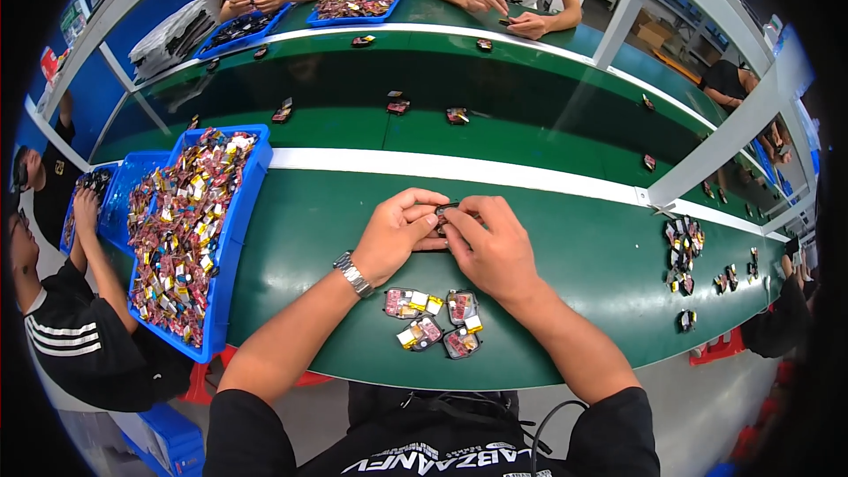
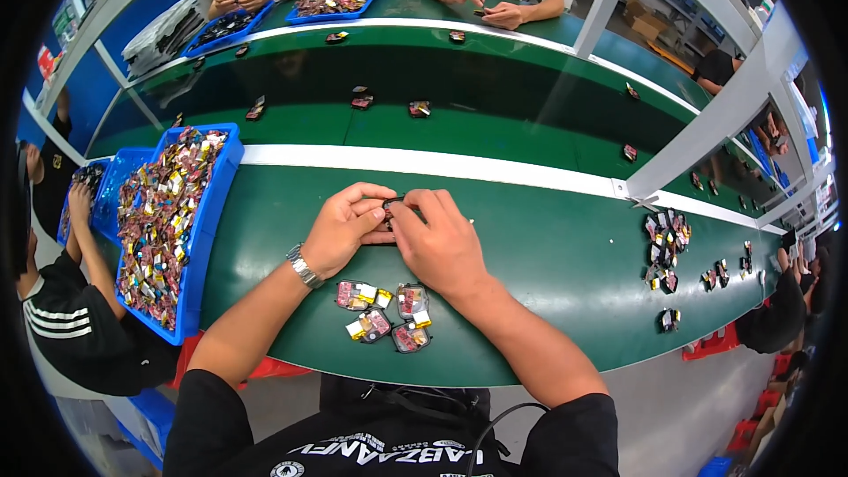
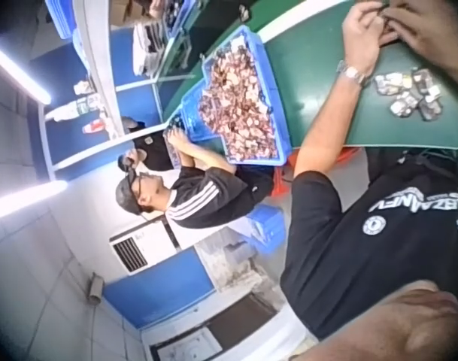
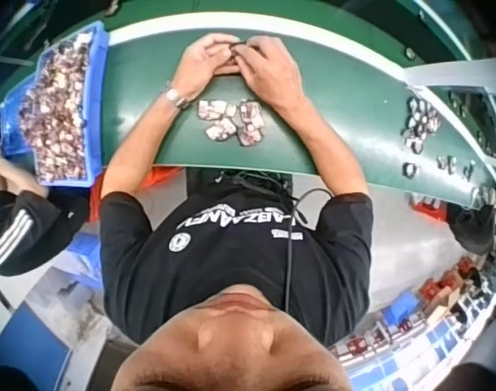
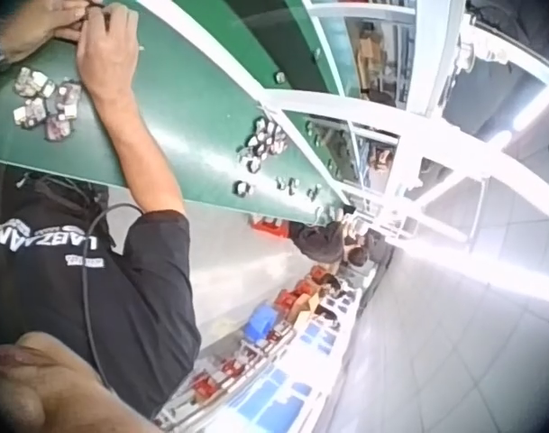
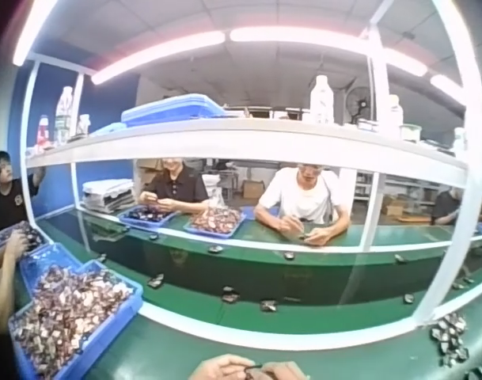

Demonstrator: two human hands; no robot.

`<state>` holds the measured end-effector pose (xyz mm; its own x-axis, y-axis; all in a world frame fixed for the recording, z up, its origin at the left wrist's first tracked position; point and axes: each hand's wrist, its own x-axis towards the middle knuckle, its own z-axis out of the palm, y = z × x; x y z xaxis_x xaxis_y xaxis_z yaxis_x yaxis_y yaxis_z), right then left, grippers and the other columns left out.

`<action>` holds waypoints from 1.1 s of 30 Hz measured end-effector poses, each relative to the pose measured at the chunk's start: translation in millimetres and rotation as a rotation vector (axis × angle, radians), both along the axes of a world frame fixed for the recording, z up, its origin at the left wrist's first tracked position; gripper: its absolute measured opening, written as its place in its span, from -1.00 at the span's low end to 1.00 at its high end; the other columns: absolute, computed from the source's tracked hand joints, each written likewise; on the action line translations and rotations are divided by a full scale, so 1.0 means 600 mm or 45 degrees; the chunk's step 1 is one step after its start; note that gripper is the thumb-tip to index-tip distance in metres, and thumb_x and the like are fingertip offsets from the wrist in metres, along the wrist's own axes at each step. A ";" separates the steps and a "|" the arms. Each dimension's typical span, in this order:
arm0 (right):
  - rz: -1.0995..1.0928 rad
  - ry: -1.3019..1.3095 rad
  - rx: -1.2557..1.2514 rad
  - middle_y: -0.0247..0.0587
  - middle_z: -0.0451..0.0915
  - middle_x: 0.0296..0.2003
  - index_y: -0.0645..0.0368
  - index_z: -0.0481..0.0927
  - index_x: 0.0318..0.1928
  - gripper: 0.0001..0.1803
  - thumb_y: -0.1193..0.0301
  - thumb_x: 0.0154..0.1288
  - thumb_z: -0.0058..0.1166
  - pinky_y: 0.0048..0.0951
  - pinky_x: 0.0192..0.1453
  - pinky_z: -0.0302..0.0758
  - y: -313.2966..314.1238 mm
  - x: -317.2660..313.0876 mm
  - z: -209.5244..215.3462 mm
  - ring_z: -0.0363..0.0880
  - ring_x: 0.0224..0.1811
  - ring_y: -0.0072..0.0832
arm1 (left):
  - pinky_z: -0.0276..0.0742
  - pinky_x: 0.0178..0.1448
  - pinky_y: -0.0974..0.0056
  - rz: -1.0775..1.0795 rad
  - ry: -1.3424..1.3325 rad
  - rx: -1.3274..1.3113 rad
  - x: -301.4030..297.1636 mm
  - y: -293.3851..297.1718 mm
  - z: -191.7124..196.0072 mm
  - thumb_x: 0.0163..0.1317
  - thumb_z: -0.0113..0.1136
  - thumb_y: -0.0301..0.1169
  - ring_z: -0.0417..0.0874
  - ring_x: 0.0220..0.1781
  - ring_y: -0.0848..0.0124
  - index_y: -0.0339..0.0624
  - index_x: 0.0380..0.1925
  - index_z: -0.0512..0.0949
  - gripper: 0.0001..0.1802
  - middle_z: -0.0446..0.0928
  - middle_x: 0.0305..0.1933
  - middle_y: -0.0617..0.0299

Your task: Assembling small electronic components on a factory conveyor belt.

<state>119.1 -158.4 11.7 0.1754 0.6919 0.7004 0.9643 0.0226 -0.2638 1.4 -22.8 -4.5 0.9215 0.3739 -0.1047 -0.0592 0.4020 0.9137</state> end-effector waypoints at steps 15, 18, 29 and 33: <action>-0.009 -0.143 0.037 -0.26 0.53 -0.32 0.23 0.63 -0.31 -0.81 0.58 -0.03 0.22 -0.39 -0.31 0.57 0.002 -0.007 -0.003 0.55 -0.29 -0.36 | 0.72 0.06 0.25 -0.002 0.001 0.052 -0.004 -0.006 0.002 0.44 -0.06 -0.58 0.67 -0.01 0.37 -0.35 0.08 0.42 -0.75 0.60 -0.01 0.05; -0.035 -0.119 0.040 -0.26 0.53 -0.33 0.22 0.63 -0.32 -0.81 0.58 -0.04 0.23 -0.38 -0.31 0.57 0.003 -0.007 -0.005 0.54 -0.30 -0.36 | 0.71 0.07 0.21 0.005 -0.001 0.082 -0.003 -0.008 -0.002 0.43 -0.05 -0.57 0.67 0.00 0.34 -0.33 0.09 0.40 -0.74 0.59 0.01 0.04; 0.019 0.263 0.070 -0.22 0.54 -0.33 0.18 0.62 -0.29 -0.84 0.60 0.07 0.28 -0.39 -0.30 0.57 0.010 0.015 -0.015 0.57 -0.30 -0.32 | 0.71 0.04 0.28 0.039 -0.010 0.210 0.006 -0.003 -0.005 0.43 -0.03 -0.56 0.65 0.01 0.40 -0.33 0.08 0.41 -0.74 0.58 0.05 0.05; 0.003 0.819 0.016 -0.24 0.55 -0.30 0.27 0.60 -0.23 -0.82 0.60 0.14 0.28 -0.51 -0.31 0.59 0.014 0.006 -0.003 0.60 -0.31 -0.52 | 0.72 0.03 0.30 0.029 -0.019 0.227 0.003 -0.003 -0.006 0.41 -0.04 -0.59 0.65 0.02 0.39 -0.35 0.09 0.41 -0.73 0.57 0.05 0.05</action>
<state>122.7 -150.1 9.6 0.5614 0.6851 0.4641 0.6136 0.0316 -0.7890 3.0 -24.3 -8.1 0.9137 0.4058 -0.0213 -0.0806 0.2323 0.9693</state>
